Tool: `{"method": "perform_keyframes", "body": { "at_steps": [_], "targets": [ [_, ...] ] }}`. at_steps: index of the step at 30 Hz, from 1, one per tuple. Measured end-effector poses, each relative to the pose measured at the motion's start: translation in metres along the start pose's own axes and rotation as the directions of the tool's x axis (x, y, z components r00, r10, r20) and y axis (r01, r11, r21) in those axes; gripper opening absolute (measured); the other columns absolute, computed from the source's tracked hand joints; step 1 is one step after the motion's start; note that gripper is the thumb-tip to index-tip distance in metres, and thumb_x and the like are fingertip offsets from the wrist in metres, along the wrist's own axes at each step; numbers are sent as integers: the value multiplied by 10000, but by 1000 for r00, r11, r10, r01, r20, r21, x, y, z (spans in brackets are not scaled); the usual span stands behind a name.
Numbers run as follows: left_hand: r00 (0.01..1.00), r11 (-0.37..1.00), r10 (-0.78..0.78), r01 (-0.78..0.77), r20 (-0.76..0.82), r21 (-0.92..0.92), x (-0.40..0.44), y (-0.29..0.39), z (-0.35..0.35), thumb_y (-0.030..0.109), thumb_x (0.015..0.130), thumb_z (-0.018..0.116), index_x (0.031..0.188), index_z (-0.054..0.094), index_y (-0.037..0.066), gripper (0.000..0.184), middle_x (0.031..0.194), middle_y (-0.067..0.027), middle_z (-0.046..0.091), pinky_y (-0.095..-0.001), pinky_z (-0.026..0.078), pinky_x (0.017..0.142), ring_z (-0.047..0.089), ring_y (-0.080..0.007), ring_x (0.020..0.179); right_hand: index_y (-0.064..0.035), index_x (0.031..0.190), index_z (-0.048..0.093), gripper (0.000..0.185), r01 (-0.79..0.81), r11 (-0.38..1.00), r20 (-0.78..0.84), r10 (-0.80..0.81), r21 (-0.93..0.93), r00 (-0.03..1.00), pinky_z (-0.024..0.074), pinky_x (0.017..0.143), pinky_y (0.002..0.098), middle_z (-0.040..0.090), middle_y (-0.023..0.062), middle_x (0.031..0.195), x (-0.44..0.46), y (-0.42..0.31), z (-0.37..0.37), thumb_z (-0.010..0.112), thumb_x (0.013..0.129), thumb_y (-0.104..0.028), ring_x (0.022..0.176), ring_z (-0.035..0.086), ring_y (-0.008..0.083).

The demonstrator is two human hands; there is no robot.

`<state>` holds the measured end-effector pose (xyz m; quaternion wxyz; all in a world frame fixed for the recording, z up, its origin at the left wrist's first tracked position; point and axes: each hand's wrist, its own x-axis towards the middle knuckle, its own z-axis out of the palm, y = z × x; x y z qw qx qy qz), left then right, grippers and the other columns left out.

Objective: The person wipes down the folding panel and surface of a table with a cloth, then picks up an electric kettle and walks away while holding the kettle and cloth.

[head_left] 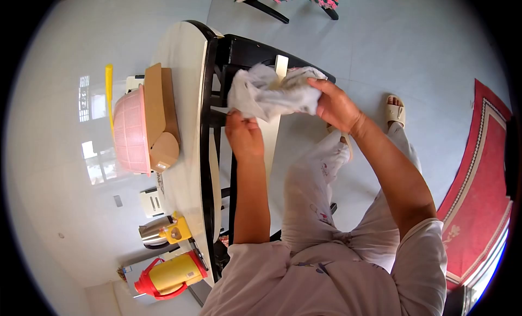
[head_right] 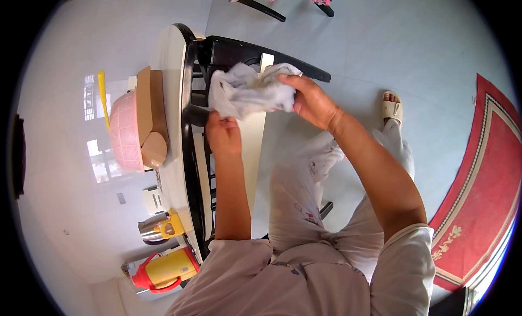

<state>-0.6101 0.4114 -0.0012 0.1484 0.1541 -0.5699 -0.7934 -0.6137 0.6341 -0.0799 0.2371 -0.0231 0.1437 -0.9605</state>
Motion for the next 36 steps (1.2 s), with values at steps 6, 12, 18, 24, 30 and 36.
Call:
{"method": "perform_keyframes", "body": {
  "at_steps": [6, 12, 18, 24, 30, 36],
  "targets": [
    [951, 946, 309, -306, 18, -111, 48, 3, 6, 50, 991, 578, 1170, 589, -3, 187, 1205, -99, 643, -262, 482, 961, 617, -209, 1103, -153, 1463, 440, 504, 119, 987, 38, -116, -109, 993, 419, 1083, 330, 541, 2, 1342, 11, 9, -6, 610, 995, -232, 1265, 506, 130],
    [642, 162, 551, -709, 533, 686, 91, -18, 26, 235, 1034, 548, 1325, 544, -4, 377, 1292, -182, 590, -397, 423, 1046, 556, -322, 1193, -174, 1508, 397, 594, 127, 978, 36, -122, -163, 992, 366, 1107, 346, 501, 27, 1390, 19, 25, -5, 652, 971, -177, 1273, 491, 148],
    [675, -48, 327, -687, 661, 725, 143, 8, 67, 263, 965, 604, 1072, 701, -5, 304, 1071, -223, 718, -443, 517, 898, 667, -415, 1050, -175, 1498, 411, 597, 162, 960, 52, -155, -228, 987, 378, 1083, 349, 532, 59, 1342, 38, 33, -3, 664, 958, -145, 1242, 503, 159],
    [385, -280, 449, -796, 806, 536, 146, -5, 59, 139, 902, 575, 989, 680, -13, 204, 1035, -245, 685, -488, 513, 906, 638, -457, 1024, -171, 1416, 471, 539, 143, 958, -57, -162, -248, 985, 437, 956, 305, 614, 29, 1170, 61, 49, -7, 708, 933, -166, 1053, 565, 130],
    [704, -314, 287, -571, 649, 758, 88, 3, 22, -38, 848, 579, 1188, 559, -107, 347, 1221, -325, 584, -497, 471, 997, 555, -496, 1164, -180, 1244, 590, 351, 116, 927, -175, -189, -357, 966, 445, 777, 242, 631, -24, 1041, 67, 57, -13, 725, 921, -165, 915, 557, 75],
    [689, -292, 338, -570, 641, 768, 35, 11, -19, -96, 849, 501, 1138, 521, -124, 292, 1218, -339, 529, -528, 439, 980, 518, -526, 1150, -193, 1241, 601, 331, -9, 845, -102, -55, -535, 993, 452, 704, 236, 624, -32, 1056, 47, 48, 1, 679, 928, -117, 856, 561, 69]
  ]
}}
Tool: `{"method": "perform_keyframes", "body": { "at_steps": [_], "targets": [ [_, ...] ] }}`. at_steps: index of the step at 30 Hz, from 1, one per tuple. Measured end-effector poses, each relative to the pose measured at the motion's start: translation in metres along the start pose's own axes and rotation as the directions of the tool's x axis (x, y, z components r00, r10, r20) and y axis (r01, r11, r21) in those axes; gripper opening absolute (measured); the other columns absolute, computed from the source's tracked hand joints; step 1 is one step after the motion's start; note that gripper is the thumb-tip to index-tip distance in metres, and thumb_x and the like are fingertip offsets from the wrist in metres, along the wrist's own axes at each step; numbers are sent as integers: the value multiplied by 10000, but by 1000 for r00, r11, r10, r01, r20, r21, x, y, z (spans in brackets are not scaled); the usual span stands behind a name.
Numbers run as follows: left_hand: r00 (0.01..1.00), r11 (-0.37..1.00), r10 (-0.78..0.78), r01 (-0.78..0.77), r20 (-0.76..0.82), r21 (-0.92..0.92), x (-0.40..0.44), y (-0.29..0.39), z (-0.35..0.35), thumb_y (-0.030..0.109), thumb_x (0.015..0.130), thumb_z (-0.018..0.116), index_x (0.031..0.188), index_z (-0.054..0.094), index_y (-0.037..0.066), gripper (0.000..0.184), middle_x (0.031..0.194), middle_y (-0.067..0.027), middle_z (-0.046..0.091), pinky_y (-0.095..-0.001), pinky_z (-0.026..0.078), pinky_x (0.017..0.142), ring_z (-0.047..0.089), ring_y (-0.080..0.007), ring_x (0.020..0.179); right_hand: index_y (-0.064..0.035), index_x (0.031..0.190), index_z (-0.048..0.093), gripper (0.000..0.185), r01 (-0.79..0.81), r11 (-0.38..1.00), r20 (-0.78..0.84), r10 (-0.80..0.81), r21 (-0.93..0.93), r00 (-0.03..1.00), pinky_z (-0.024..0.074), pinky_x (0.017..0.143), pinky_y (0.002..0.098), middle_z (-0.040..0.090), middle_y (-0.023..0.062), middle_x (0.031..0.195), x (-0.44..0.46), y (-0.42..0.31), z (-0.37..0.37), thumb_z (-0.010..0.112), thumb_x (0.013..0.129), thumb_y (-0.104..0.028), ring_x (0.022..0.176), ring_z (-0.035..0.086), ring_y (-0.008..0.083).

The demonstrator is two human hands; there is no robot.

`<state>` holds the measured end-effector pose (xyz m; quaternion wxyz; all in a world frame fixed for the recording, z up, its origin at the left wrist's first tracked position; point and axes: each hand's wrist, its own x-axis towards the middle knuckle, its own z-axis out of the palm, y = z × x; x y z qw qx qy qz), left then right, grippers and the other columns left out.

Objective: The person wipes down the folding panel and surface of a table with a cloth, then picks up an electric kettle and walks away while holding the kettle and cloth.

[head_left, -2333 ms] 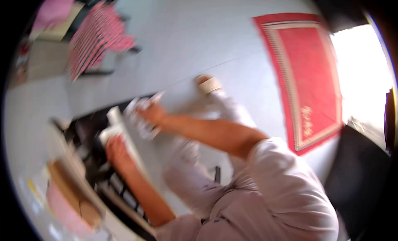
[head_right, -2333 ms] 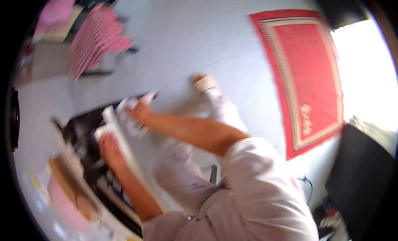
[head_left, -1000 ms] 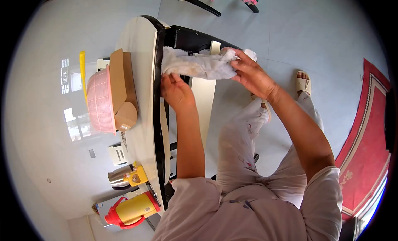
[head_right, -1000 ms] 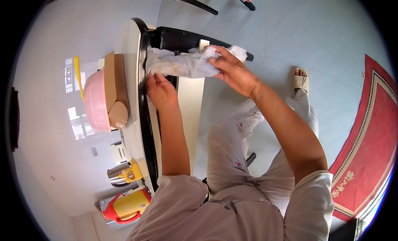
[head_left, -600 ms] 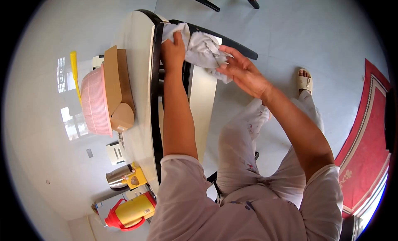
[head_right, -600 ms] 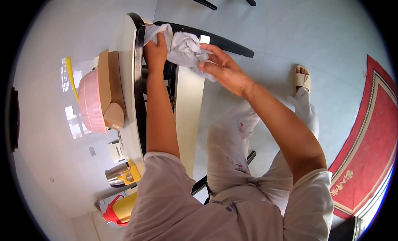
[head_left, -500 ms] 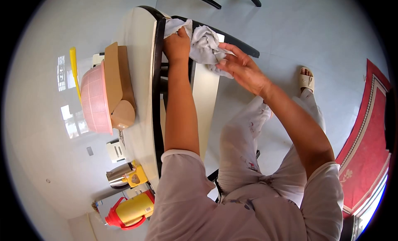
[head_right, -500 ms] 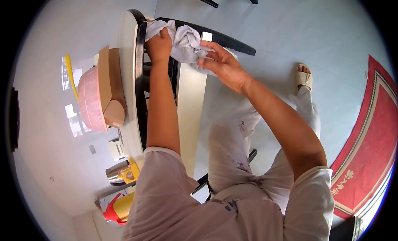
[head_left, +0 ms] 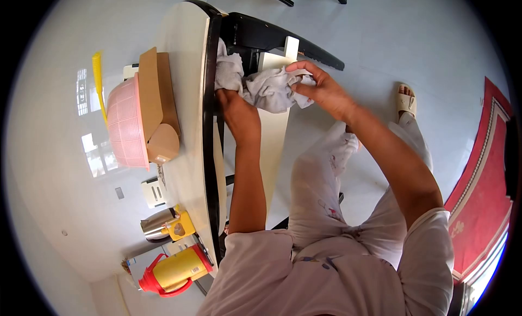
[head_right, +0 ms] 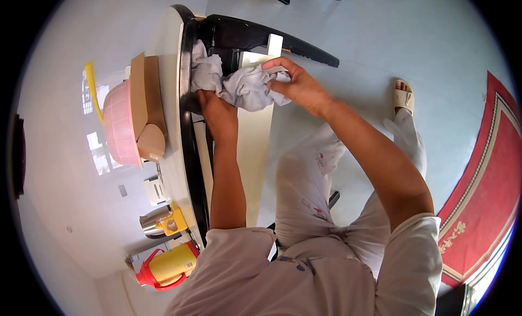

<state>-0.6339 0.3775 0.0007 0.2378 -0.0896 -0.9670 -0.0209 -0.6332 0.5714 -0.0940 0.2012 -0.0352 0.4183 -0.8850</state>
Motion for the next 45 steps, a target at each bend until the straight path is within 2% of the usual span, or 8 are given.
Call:
{"method": "perform_keyframes", "body": {
  "at_steps": [5, 9, 10, 13, 18, 22, 39, 45],
  "targets": [
    [985, 985, -168, 166, -45, -38, -14, 3, -18, -105, 836, 511, 1252, 491, -78, 418, 1261, -313, 521, -497, 432, 1013, 512, -509, 1178, -181, 1249, 603, 333, -24, 999, 64, 26, -25, 998, 449, 702, 222, 610, -28, 1095, -7, 1, 5, 635, 932, -83, 846, 548, 49],
    [963, 874, -271, 244, -5, -420, -12, 5, -11, -54, 848, 555, 1450, 403, -16, 622, 1381, -320, 472, -469, 389, 1083, 481, -484, 1265, -171, 1240, 610, 326, 14, 1000, 44, -13, -25, 999, 447, 691, 216, 602, -33, 1078, -5, 2, 5, 625, 929, -72, 834, 544, 39],
    [992, 961, -91, 66, -84, -268, -5, 8, -12, -37, 837, 606, 1508, 355, 21, 719, 1471, -301, 424, -468, 345, 1140, 435, -489, 1338, -180, 1243, 608, 326, 10, 1000, 51, -9, -20, 999, 442, 694, 214, 593, -42, 1087, -6, 0, 3, 630, 934, -77, 852, 548, 38],
    [996, 996, 86, -85, 5, -27, 24, 6, 0, -42, 809, 650, 1520, 347, 31, 776, 1534, -270, 383, -467, 308, 1180, 384, -482, 1399, -195, 1247, 604, 326, -15, 1000, 47, 15, -7, 999, 436, 701, 212, 578, -58, 1106, -7, -2, 1, 641, 943, -84, 882, 556, 36],
    [975, 985, 170, -173, -143, -2, 37, 10, 34, -88, 796, 621, 1234, 585, 2, 448, 1473, -230, 481, -468, 335, 1173, 413, -438, 1393, -184, 1241, 605, 323, -43, 999, -19, 42, -12, 999, 456, 708, 226, 594, -44, 1097, -2, 1, -1, 622, 941, -64, 853, 562, 41],
    [959, 959, 284, -284, 11, -3, 18, 7, 41, -122, 801, 546, 1158, 577, -22, 372, 1397, -190, 560, -449, 393, 1117, 473, -427, 1332, -144, 1191, 628, 295, -49, 999, -73, 51, 17, 996, 475, 677, 251, 651, 0, 908, 1, 2, -2, 649, 903, -83, 792, 586, 77],
    [920, 934, 294, -334, 258, 127, 50, 23, 32, 31, 785, 651, 1066, 574, -13, 295, 1102, -211, 638, -471, 471, 935, 575, -401, 1085, -131, 1154, 626, 278, -121, 992, -152, 116, -23, 982, 461, 636, 266, 647, 20, 857, 4, 17, 0, 654, 878, -118, 745, 581, 86],
    [947, 935, 290, -312, 139, 170, 32, 26, 38, 89, 785, 642, 991, 557, -17, 247, 1075, -217, 614, -503, 457, 942, 551, -416, 1076, -115, 1167, 631, 290, -169, 983, -140, 159, -68, 977, 464, 638, 267, 646, 26, 852, -4, 13, -7, 650, 878, -115, 740, 586, 96]
  ]
}}
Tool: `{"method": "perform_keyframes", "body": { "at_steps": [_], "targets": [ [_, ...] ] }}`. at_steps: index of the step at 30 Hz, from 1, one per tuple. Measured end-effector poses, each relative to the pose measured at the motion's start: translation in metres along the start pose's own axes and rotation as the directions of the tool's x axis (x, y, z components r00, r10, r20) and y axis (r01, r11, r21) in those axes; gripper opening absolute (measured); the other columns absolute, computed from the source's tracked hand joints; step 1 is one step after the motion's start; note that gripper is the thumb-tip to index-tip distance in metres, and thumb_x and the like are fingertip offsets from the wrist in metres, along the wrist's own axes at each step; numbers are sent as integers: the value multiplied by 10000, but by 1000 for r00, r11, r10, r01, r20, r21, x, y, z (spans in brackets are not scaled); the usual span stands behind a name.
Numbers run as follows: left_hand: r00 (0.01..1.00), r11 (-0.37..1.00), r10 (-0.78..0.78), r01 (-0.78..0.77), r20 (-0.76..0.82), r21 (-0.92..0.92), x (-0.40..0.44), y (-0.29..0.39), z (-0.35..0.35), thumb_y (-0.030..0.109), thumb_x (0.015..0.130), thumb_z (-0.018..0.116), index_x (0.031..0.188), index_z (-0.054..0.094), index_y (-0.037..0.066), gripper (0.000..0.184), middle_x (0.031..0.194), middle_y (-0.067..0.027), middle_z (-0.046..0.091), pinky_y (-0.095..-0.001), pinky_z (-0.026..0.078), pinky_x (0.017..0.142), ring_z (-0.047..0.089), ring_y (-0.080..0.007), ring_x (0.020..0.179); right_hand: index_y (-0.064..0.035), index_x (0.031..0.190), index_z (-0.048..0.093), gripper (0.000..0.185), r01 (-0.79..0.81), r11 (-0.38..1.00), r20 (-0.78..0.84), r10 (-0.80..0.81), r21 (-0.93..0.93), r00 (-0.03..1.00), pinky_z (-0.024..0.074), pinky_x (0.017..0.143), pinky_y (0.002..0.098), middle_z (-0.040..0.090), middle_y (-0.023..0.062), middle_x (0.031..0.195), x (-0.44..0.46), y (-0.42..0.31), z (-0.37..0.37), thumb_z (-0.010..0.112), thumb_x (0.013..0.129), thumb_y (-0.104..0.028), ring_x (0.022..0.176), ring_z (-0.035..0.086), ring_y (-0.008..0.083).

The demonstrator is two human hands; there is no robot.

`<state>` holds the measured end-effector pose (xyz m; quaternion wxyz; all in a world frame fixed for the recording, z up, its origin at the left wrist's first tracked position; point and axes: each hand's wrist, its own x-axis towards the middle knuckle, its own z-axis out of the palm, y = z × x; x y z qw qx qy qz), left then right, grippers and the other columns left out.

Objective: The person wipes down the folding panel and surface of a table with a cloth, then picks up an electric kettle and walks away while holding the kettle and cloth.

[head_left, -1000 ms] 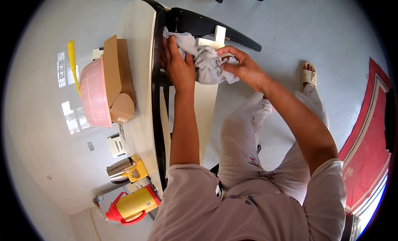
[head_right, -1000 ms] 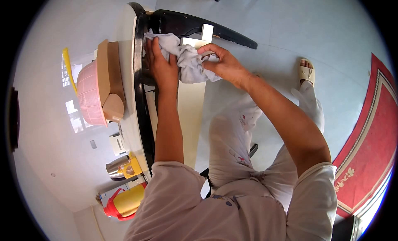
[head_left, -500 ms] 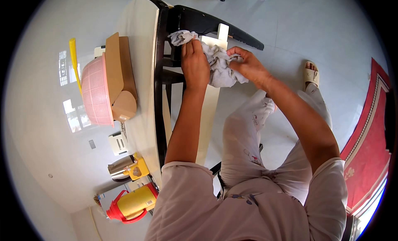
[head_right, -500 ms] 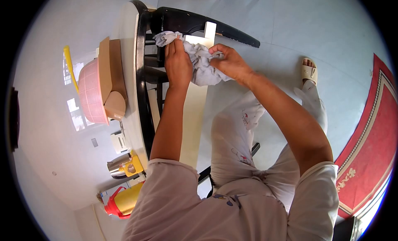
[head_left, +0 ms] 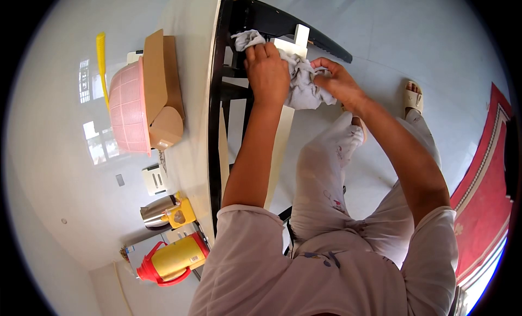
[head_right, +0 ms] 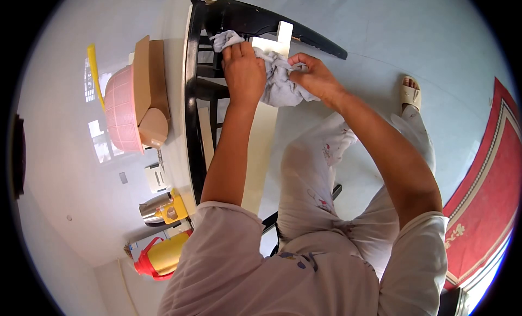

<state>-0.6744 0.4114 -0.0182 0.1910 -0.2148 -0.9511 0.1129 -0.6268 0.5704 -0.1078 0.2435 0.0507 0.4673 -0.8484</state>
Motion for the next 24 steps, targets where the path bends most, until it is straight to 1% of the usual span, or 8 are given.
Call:
{"method": "perform_keyframes", "body": {
  "at_steps": [8, 9, 12, 15, 18, 19, 21, 24],
  "targets": [
    [985, 981, -171, 173, 27, -83, -74, -6, -28, 75, 809, 599, 1018, 550, -42, 244, 1045, -236, 622, -528, 466, 920, 578, -440, 1028, -122, 1163, 645, 274, 69, 997, 121, -64, -39, 991, 478, 693, 258, 648, 24, 907, -2, 9, -1, 629, 889, -105, 785, 582, 102],
    [977, 971, -213, 214, 17, -112, -85, -11, -34, 115, 901, 558, 1032, 559, -29, 195, 1004, -203, 638, -479, 493, 868, 610, -375, 985, -129, 1170, 643, 277, 75, 995, 151, -64, -69, 986, 480, 703, 258, 648, 21, 925, -3, 9, 1, 622, 895, -102, 794, 579, 102],
    [839, 619, -541, 445, 59, -647, -113, -15, -60, 207, 1007, 518, 1144, 568, 2, 251, 1085, -124, 641, -393, 502, 847, 612, -270, 1014, -156, 1241, 611, 345, 105, 990, 260, -77, -98, 963, 487, 802, 219, 652, -11, 1016, -21, -9, 9, 575, 907, -80, 904, 592, 49],
    [421, -52, -864, 471, 276, -881, -119, -9, -71, 268, 1063, 477, 1289, 535, 46, 322, 1198, -64, 612, -321, 496, 867, 594, -192, 1055, -169, 1275, 611, 393, 130, 989, 326, -147, 75, 934, 466, 811, 193, 649, -27, 1045, -23, -10, 18, 523, 932, -1, 885, 554, 33],
    [523, 6, -835, 316, 169, -949, -102, 10, -67, 195, 1052, 502, 1336, 497, 9, 340, 1235, -72, 599, -304, 493, 922, 586, -190, 1099, -149, 1252, 647, 388, 184, 978, 358, -206, 94, 911, 468, 811, 191, 656, -31, 1064, -10, 0, 18, 493, 945, 30, 896, 560, 27],
    [652, 255, -758, 321, 18, -912, -97, 4, -54, 143, 1039, 496, 1372, 467, -6, 366, 1262, -112, 594, -328, 493, 942, 583, -200, 1128, -141, 1242, 660, 386, 212, 975, 361, -221, 65, 906, 471, 812, 192, 661, -31, 1072, -7, -1, 17, 482, 950, 39, 905, 568, 25],
    [817, 461, -572, 245, -74, -853, -75, -1, -32, 103, 1018, 496, 1377, 456, -15, 380, 1274, -165, 595, -359, 492, 957, 601, -252, 1146, -163, 1186, 698, 363, 191, 974, 272, -219, 124, 937, 441, 716, 187, 649, -70, 996, -8, -4, 20, 476, 960, 14, 795, 522, 1],
    [948, 829, -300, 203, -107, -522, -33, -7, -5, 22, 954, 494, 1359, 452, -25, 410, 1266, -262, 591, -427, 485, 983, 617, -395, 1158, -169, 1157, 716, 355, 133, 964, 187, -178, 231, 966, 436, 655, 186, 650, -75, 941, -3, -4, 19, 474, 960, -1, 724, 511, -5]
  ]
}}
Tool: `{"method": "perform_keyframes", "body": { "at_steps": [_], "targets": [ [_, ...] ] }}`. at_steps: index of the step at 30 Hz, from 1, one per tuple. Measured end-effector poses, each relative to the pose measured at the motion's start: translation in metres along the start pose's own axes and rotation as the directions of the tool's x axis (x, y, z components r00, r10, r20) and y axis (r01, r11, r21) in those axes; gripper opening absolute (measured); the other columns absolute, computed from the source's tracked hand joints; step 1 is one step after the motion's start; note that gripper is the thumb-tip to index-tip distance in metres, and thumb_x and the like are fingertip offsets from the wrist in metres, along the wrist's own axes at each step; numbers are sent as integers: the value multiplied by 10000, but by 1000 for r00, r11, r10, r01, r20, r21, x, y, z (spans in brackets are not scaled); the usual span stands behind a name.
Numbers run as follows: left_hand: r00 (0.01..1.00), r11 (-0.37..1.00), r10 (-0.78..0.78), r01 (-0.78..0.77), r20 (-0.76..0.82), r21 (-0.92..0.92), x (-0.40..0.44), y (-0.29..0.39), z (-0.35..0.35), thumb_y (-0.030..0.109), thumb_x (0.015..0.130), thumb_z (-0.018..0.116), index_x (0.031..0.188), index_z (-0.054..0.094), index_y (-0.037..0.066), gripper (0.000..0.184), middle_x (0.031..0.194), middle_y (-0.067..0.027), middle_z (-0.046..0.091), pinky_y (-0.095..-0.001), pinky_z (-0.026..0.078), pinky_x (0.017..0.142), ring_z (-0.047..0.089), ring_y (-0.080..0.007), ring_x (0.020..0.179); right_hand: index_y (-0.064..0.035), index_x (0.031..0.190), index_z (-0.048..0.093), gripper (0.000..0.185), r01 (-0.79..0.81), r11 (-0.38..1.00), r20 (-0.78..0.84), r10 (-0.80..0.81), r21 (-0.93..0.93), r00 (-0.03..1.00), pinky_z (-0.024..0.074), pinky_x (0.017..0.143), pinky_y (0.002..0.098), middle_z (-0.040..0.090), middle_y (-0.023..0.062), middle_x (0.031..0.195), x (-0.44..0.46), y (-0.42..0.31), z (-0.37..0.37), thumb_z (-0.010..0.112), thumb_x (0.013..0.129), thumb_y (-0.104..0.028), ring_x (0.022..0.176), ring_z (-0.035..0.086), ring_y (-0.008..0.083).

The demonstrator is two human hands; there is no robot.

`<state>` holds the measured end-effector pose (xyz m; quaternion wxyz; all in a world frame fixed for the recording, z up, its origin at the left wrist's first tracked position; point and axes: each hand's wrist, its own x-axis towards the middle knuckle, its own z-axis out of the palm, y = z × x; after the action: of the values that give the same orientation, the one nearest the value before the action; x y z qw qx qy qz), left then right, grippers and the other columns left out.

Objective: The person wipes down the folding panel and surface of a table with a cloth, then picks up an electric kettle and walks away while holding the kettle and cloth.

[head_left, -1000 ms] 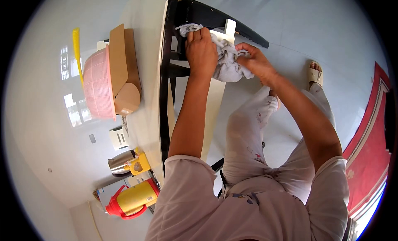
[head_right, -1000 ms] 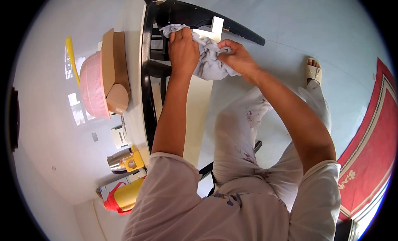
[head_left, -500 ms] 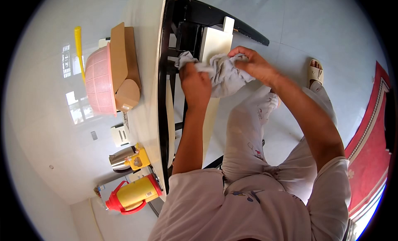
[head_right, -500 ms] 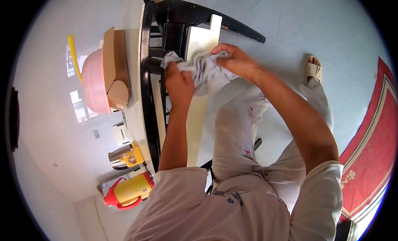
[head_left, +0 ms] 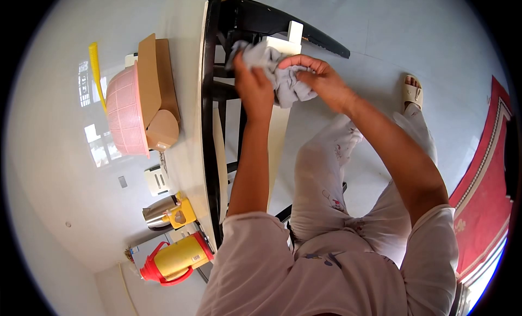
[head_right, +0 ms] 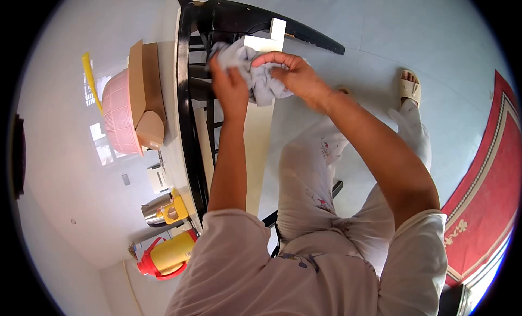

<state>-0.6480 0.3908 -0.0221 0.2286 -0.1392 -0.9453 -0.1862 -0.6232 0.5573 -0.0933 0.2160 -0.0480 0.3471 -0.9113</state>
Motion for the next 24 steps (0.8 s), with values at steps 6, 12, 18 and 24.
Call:
{"method": "perform_keyframes", "body": {
  "at_steps": [6, 12, 18, 24],
  "targets": [
    [980, 982, -4, -35, 200, 188, 27, 11, 20, 70, 872, 585, 1277, 458, -37, 438, 1180, -293, 600, -517, 477, 956, 572, -467, 1119, -161, 1145, 715, 335, -8, 999, -102, 12, 40, 995, 442, 615, 189, 664, -49, 942, 8, 2, -6, 492, 938, -19, 705, 538, 15],
    [968, 925, 96, -173, 231, 338, 47, 2, 21, 110, 847, 605, 1094, 496, -64, 322, 1060, -300, 621, -519, 516, 873, 591, -473, 1013, -168, 1141, 715, 330, 5, 1000, -98, -5, -4, 995, 433, 620, 185, 657, -73, 951, 4, 5, -7, 504, 931, -24, 728, 540, 10],
    [971, 891, 114, -193, 209, 410, 47, 4, 23, 117, 834, 602, 997, 490, -56, 263, 953, -301, 628, -541, 515, 810, 608, -483, 932, -169, 1151, 712, 336, -21, 999, -101, 16, -45, 995, 444, 650, 193, 663, -64, 995, 6, 1, -16, 505, 929, -24, 788, 574, 17],
    [994, 923, 47, -81, 99, 376, 2, -2, 1, 101, 844, 577, 966, 474, -47, 218, 893, -302, 617, -547, 498, 787, 609, -498, 884, -161, 1135, 720, 330, -47, 999, -82, 46, -11, 996, 480, 702, 203, 676, -38, 996, 4, -4, -13, 509, 930, -11, 821, 596, 32]
  ]
}}
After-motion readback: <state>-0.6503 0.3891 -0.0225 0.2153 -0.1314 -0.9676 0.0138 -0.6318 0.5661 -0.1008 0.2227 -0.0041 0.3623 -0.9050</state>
